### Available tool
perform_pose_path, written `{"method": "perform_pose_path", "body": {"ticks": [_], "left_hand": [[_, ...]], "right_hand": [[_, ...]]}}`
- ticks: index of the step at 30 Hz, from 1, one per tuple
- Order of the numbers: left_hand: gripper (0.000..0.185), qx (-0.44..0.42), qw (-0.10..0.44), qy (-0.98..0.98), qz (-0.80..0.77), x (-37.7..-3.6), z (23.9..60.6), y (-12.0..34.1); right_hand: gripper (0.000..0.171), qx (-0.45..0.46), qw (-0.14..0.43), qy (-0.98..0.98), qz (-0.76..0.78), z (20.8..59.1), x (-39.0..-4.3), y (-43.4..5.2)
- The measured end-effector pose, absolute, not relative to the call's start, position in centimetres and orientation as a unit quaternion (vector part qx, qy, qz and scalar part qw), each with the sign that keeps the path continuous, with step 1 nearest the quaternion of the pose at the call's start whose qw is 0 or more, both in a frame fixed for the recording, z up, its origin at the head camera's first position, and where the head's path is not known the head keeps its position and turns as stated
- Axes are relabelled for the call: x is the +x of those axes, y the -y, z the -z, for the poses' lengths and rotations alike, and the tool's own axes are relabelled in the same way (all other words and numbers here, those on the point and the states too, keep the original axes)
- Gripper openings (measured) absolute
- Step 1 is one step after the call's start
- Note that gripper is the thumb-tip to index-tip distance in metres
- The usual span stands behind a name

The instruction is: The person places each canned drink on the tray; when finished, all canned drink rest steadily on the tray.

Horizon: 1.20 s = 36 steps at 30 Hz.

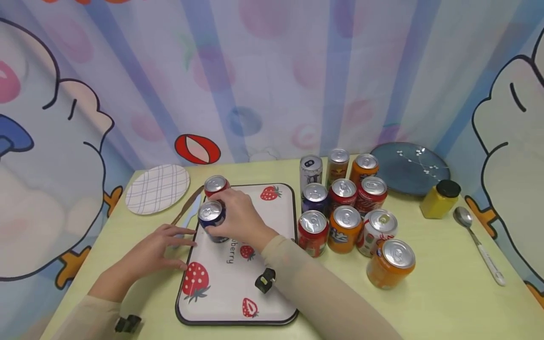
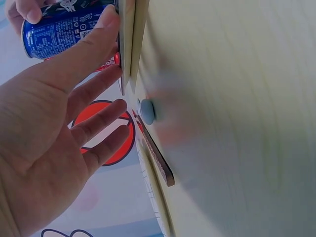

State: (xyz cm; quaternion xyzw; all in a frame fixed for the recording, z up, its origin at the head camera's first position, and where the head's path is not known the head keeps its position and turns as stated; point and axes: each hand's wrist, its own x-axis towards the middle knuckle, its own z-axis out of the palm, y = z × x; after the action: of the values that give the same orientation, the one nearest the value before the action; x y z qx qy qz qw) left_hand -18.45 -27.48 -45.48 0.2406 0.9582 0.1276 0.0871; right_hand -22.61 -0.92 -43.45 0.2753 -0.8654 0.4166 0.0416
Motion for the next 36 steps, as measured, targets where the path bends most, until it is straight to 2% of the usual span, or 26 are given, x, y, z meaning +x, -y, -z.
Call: {"method": "perform_pose_path", "body": {"ticks": [13,24,36], "left_hand": [[0.056,0.228,0.094,-0.962,-0.117,-18.0,44.8,28.0],[0.056,0.244,0.095,-0.954,-0.146,-18.1,45.8,27.6],[0.056,0.243,0.089,-0.955,-0.142,-18.1,45.7,27.7]], "right_hand": [[0.08,0.238,0.043,0.891,-0.385,43.1,-21.2,-0.8],[0.054,0.233,0.092,0.928,-0.277,41.3,-17.2,-8.0],[0.044,0.27,0.118,0.926,-0.235,39.4,-14.3,-17.4]]}}
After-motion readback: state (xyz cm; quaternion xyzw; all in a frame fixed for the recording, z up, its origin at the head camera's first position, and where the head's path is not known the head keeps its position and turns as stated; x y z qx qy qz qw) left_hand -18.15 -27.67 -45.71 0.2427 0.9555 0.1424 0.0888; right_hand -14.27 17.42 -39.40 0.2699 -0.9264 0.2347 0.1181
